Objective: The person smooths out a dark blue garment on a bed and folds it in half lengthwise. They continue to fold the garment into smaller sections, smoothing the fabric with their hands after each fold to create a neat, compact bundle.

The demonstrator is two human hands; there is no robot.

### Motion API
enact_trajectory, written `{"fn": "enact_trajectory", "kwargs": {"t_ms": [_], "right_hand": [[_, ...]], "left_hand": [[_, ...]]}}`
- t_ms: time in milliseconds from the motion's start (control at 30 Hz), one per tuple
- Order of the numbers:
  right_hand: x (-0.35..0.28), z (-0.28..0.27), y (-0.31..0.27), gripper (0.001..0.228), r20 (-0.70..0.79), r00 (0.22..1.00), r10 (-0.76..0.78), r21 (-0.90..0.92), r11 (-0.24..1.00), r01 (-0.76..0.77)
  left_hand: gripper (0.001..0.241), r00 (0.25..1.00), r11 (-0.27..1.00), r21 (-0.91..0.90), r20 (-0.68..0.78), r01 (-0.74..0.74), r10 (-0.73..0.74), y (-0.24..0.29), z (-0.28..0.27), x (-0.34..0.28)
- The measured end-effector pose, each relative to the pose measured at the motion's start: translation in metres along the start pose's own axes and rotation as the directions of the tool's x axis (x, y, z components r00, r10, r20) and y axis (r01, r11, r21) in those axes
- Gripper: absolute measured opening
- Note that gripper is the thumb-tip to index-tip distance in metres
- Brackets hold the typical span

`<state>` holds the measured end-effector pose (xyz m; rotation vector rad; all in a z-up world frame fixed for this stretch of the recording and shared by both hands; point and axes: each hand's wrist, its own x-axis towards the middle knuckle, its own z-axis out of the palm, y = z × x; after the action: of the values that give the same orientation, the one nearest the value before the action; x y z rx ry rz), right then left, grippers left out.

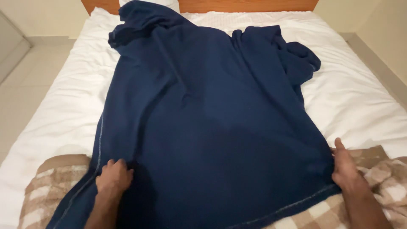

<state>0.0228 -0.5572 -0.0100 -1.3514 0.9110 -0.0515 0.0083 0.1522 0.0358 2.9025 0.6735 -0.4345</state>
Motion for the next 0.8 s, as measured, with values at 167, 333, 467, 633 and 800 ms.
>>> {"fn": "enact_trajectory", "kwargs": {"t_ms": [167, 333, 467, 633, 800], "right_hand": [[0.002, -0.006, -0.002, 0.040, 0.128, 0.992, -0.015, 0.011, 1.000, 0.013], [-0.010, -0.014, -0.009, 0.040, 0.091, 0.995, 0.044, -0.012, 0.999, -0.043], [-0.036, 0.003, -0.023, 0.048, 0.140, 0.969, 0.204, 0.003, 0.978, -0.207], [0.013, -0.073, 0.023, 0.070, 0.506, 0.487, -0.712, -0.243, 0.425, 0.872], [-0.188, -0.036, -0.054, 0.071, 0.434, 0.384, -0.815, -0.317, 0.260, 0.912]], "left_hand": [[0.033, 0.981, 0.978, -0.209, -0.180, 0.027, -0.066, -0.007, -0.014, -0.002], [0.031, 0.901, 0.933, -0.361, -0.399, 0.019, -0.172, -0.056, -0.020, 0.005], [0.034, 0.800, 0.925, -0.380, -0.559, -0.013, -0.219, -0.114, -0.041, 0.000], [0.028, 0.741, 0.922, -0.350, -0.572, 0.167, -0.351, -0.160, -0.076, -0.041], [0.034, 0.707, 0.979, -0.206, -0.694, -0.008, -0.140, -0.224, -0.076, -0.054]]}}
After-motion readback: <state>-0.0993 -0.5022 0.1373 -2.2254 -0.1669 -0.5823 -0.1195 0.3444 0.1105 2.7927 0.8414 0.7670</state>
